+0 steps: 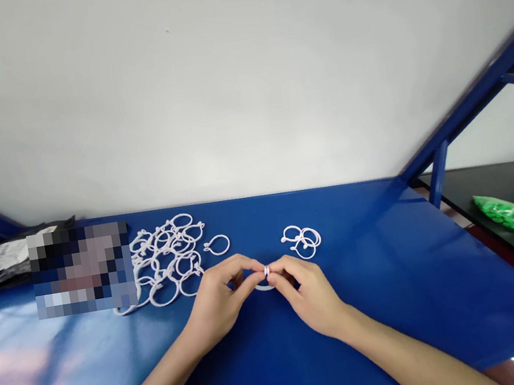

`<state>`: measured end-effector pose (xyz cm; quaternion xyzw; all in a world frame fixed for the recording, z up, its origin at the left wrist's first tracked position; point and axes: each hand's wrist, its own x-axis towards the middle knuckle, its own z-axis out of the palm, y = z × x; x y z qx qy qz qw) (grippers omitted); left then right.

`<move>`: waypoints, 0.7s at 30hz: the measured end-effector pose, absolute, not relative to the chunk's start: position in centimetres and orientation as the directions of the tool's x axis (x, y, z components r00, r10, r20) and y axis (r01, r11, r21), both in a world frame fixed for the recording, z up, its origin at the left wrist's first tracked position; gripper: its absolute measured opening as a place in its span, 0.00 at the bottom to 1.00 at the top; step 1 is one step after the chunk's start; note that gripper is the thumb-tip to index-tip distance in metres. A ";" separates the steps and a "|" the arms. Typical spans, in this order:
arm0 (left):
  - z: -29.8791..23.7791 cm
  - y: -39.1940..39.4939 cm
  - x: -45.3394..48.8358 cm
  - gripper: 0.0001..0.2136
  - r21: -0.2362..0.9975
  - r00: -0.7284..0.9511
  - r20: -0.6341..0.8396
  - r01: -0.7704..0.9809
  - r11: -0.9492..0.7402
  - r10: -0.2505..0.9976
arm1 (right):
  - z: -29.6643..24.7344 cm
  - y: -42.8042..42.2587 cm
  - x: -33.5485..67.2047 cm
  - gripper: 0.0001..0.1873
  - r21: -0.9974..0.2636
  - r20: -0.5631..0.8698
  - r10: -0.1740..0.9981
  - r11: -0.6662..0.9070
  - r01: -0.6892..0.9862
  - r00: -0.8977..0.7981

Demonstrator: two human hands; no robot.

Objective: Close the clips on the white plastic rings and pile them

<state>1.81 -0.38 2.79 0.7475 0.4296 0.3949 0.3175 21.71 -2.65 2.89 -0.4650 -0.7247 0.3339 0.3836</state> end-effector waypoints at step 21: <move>2.2 -1.0 2.2 0.04 0.685 0.360 0.551 0.320 -0.655 0.753 | 2.6 -2.4 23.1 0.14 -0.679 0.341 0.819 0.554 0.481 -0.462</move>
